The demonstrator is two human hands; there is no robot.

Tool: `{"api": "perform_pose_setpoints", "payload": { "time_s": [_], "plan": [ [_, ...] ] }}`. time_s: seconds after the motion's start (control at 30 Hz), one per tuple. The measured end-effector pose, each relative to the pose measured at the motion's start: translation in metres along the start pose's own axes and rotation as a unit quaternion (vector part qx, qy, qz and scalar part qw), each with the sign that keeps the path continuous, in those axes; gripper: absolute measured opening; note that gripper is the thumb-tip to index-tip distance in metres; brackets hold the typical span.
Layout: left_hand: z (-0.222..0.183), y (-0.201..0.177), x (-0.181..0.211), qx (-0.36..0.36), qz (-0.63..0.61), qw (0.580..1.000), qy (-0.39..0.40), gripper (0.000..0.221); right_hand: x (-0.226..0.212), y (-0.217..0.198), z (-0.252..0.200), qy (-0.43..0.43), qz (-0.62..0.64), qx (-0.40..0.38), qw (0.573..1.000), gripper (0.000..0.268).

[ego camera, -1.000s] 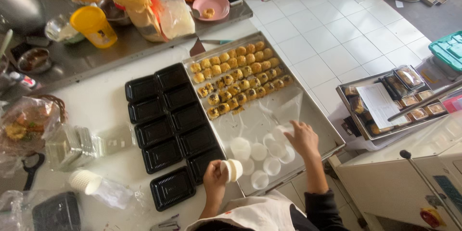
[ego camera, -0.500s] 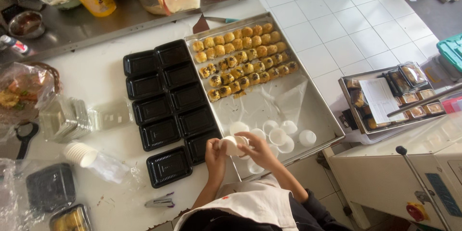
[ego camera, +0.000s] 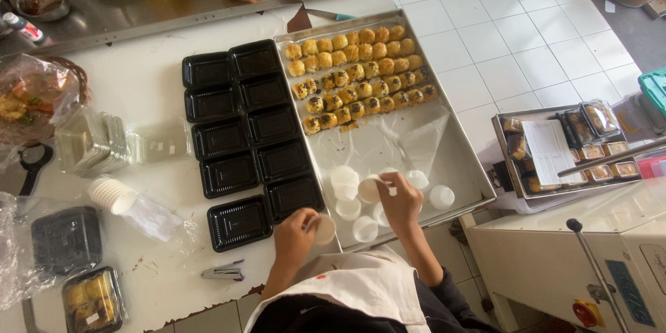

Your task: The person separates and arranges small white paper cups into an array on a metal tray near baked goods.

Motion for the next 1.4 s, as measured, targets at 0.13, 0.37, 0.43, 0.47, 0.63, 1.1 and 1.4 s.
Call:
{"api": "perform_pose_setpoints", "payload": {
  "time_s": [0.13,0.37,0.43,0.47,0.63,1.1,1.4],
  "plan": [
    [-0.015,0.02,-0.029,-0.091,0.154,0.984,-0.005,0.008,-0.025,-0.007,0.003,-0.11,-0.027,0.039,0.993,0.012],
    [-0.016,0.006,0.003,0.03,0.115,0.983,0.138,0.026,-0.027,0.004,0.002,-0.097,0.024,-0.004,0.995,0.011],
    [-0.008,-0.004,0.024,0.085,0.01,0.986,0.145,0.03,-0.025,0.01,-0.001,-0.096,0.036,-0.019,0.995,0.012],
    [0.0,-0.002,0.032,0.063,-0.09,0.986,0.127,0.042,-0.025,0.013,-0.003,-0.096,0.045,-0.03,0.994,0.012],
    [0.028,0.008,0.078,-0.005,-0.254,0.959,0.128,0.068,-0.039,0.026,-0.014,-0.118,0.092,-0.086,0.985,0.007],
    [0.058,0.024,0.028,-0.026,-0.418,0.906,-0.065,0.032,0.031,-0.001,0.013,0.038,0.142,0.021,0.989,0.036],
    [0.048,0.052,0.023,-0.05,-0.528,0.835,-0.144,0.052,0.008,0.037,-0.007,0.05,0.196,-0.104,0.974,0.025]
  ]
}}
Point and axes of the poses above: each hand's wrist, its own z-axis towards the middle knuckle, its own y-axis out of the palm, x = y × z, the point moved 6 cm from there along z, towards the middle knuckle, and after that the axes turned 2 degrees about z, right-handed, at the moved point
